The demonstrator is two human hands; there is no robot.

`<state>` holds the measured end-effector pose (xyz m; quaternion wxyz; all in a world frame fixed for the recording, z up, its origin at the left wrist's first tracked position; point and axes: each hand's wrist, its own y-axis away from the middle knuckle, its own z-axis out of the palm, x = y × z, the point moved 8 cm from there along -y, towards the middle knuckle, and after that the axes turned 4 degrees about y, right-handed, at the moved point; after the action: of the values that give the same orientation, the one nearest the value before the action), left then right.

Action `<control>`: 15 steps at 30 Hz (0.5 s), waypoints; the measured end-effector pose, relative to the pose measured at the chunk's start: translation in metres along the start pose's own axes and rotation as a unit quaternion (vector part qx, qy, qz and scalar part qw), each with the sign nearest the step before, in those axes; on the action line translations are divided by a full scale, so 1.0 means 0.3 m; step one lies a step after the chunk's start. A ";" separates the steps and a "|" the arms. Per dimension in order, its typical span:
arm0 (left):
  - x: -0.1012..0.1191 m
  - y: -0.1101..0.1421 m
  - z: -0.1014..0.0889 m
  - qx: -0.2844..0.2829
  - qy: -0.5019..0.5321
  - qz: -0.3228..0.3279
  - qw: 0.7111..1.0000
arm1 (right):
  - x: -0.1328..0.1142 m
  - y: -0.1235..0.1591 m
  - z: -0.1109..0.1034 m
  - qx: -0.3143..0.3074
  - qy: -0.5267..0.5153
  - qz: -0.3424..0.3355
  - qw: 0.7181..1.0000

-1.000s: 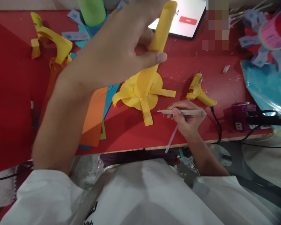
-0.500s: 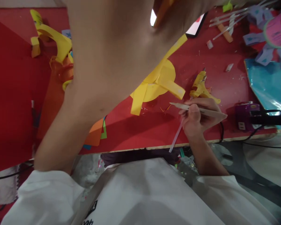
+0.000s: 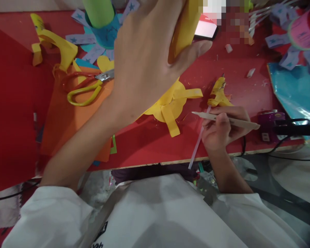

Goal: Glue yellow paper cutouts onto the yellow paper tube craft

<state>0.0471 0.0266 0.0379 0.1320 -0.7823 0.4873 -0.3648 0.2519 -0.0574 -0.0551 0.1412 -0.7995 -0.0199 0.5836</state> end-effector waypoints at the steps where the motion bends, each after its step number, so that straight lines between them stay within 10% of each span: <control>1: -0.004 -0.016 0.000 0.003 -0.015 -0.016 1.000 | 0.007 -0.006 -0.002 0.004 -0.001 0.002 1.000; 8: -0.062 -0.107 -0.015 -0.008 -0.060 -0.200 0.978 | 0.129 -0.069 -0.098 0.117 -0.139 0.035 0.983; 15: -0.067 -0.105 0.017 -0.056 0.018 -0.073 0.996 | 0.055 -0.008 -0.114 0.200 -0.084 -0.070 0.974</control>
<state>0.0665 0.0587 0.0432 0.0525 -0.8156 0.4506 -0.3593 0.2894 -0.0589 -0.0602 0.3365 -0.6998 0.0296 0.6294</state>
